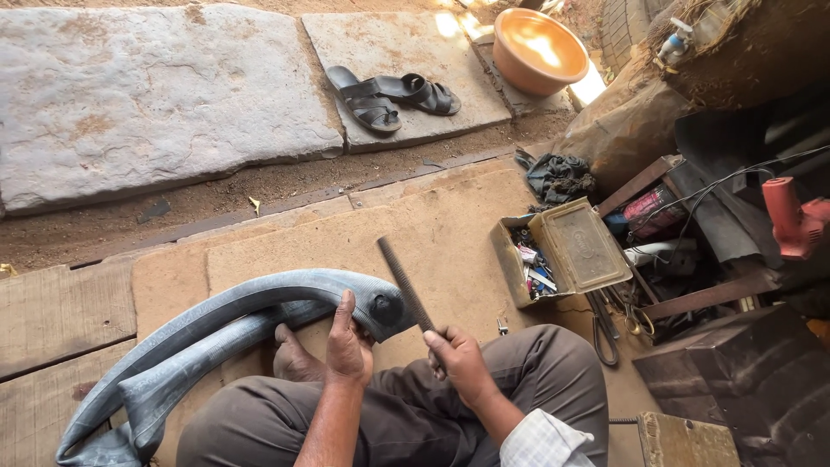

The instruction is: The recorder is using a rasp tool to roughen the surface of a motorcycle inner tube near a puncture in preparation for patching.

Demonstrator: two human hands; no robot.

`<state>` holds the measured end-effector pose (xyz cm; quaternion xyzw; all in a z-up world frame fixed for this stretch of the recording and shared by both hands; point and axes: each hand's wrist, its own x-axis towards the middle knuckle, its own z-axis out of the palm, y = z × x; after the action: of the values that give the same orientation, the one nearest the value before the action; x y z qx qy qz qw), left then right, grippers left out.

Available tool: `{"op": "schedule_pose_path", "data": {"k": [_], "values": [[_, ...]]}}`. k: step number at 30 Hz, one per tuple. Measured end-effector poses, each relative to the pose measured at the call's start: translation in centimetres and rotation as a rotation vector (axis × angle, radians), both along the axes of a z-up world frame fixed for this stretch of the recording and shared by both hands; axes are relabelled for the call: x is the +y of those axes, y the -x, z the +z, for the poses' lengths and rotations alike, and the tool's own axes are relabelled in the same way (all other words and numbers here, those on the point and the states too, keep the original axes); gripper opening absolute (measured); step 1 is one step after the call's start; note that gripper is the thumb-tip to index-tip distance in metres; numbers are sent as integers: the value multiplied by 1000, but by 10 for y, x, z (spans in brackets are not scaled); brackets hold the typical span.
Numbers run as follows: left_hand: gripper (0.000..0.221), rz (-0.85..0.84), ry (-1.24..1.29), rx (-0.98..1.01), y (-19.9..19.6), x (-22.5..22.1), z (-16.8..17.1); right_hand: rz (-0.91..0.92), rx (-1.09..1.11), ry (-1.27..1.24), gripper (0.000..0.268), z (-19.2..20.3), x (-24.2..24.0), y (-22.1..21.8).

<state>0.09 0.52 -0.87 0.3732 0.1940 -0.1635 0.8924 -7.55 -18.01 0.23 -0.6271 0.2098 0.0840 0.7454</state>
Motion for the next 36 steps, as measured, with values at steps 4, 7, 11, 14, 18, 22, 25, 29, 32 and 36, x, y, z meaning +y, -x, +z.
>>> {"op": "schedule_pose_path", "data": {"k": [4,7,11,14,18,22,25,29,32,36], "values": [[84,2,-18,14,-1,-1,7,33,85,124,23,-14,-2,-1],[82,22,29,3,0,1,10,70,99,140,26,-11,1,-2],[81,38,11,24,0,0,6,107,135,127,35,3,5,-3],[80,32,5,24,0,0,5,137,153,155,40,4,4,-4],[80,18,-5,25,0,1,5,142,166,186,41,-3,2,-4],[79,19,-9,48,-1,2,4,124,159,176,41,-3,3,-3],[77,39,8,53,-2,3,5,103,110,195,40,3,6,-2],[63,91,143,0,-3,3,14,101,-64,144,43,4,-1,-2],[46,140,316,-32,-5,1,-5,126,-122,47,36,26,1,-1],[24,154,320,-43,-3,4,-1,139,-89,100,32,37,8,1]]}}
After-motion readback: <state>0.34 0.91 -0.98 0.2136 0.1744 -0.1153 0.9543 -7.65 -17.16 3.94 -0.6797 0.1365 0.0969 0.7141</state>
